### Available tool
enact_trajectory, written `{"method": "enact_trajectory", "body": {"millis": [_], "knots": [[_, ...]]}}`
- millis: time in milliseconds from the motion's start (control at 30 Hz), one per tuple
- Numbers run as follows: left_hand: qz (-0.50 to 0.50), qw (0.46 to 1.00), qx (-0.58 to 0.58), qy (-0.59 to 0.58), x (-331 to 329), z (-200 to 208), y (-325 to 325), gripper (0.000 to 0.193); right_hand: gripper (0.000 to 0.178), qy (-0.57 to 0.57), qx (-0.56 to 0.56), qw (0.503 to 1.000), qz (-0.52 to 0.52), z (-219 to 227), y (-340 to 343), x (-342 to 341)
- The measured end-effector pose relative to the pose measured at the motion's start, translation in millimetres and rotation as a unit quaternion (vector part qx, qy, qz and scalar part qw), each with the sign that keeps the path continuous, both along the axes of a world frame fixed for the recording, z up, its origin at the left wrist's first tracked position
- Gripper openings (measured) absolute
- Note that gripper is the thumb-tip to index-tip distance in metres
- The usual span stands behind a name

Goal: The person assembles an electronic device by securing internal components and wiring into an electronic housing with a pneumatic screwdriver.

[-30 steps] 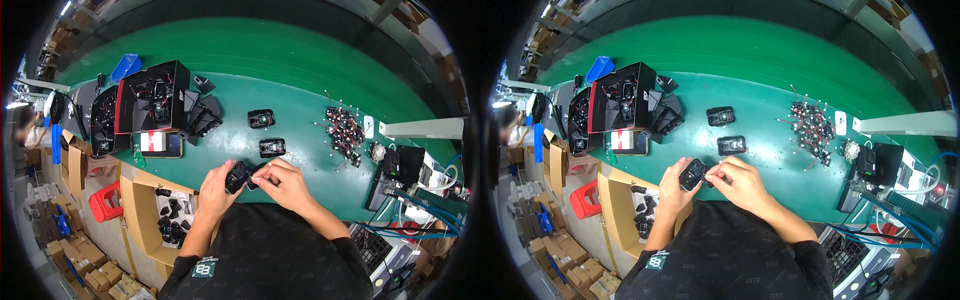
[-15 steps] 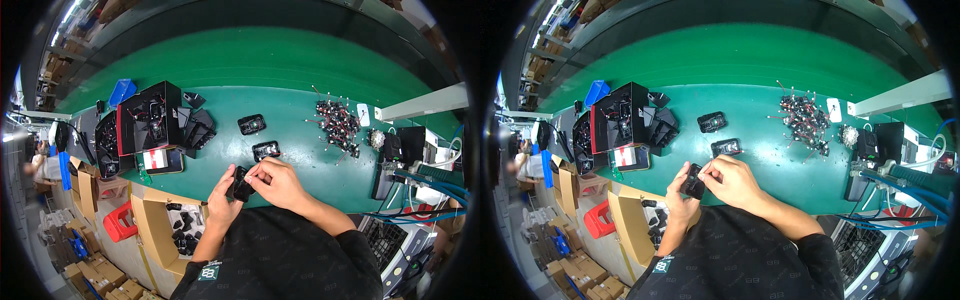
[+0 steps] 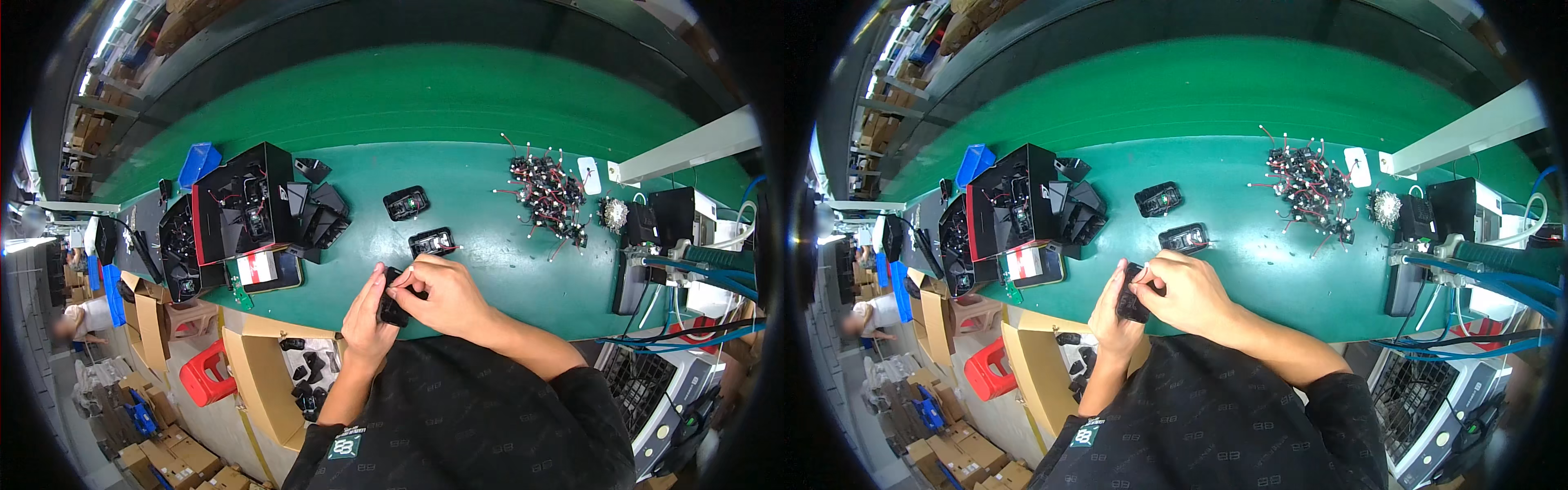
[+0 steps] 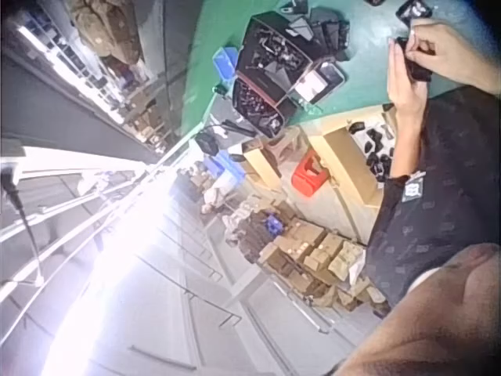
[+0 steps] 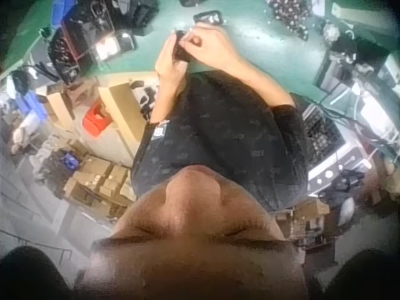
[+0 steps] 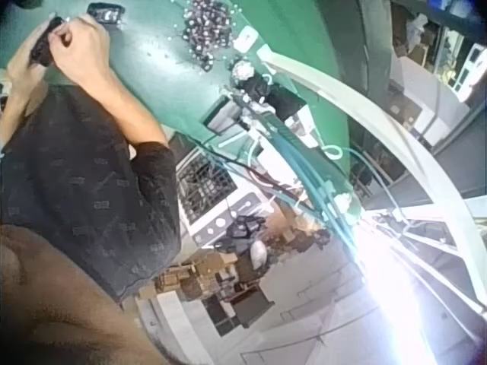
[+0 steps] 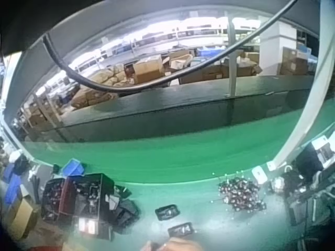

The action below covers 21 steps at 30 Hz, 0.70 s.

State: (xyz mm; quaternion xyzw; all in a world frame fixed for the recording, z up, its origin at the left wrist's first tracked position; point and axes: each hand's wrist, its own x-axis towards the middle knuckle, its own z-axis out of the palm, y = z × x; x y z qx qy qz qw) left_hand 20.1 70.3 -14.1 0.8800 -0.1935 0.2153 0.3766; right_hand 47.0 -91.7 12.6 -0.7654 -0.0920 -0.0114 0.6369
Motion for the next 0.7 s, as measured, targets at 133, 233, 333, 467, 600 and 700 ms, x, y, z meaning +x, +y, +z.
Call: {"method": "enact_trajectory", "body": {"millis": [133,233,333,467,600,700], "knots": [[-0.028,0.999,-0.013,-0.036,2,-3,3,0.050,0.014,0.016,-0.072,0.996,0.042,6,-3,1],[-0.037,0.999,-0.004,-0.039,5,-9,9,0.050,0.014,0.006,-0.074,0.996,0.039,-5,1,0],[-0.039,0.998,0.003,-0.042,5,-11,11,0.049,0.015,0.047,-0.065,0.994,0.069,-5,-4,-1],[-0.051,0.997,-0.052,-0.010,4,-19,14,0.050,0.027,0.043,-0.075,0.992,0.097,7,-22,-15],[-0.051,0.996,-0.061,0.039,-5,-24,21,0.058,0.027,0.022,-0.080,0.996,-0.038,-3,-61,-42],[0.064,0.993,-0.019,0.097,-10,-32,33,0.065,0.018,-0.030,-0.164,0.952,-0.258,-38,-113,-54]]}}
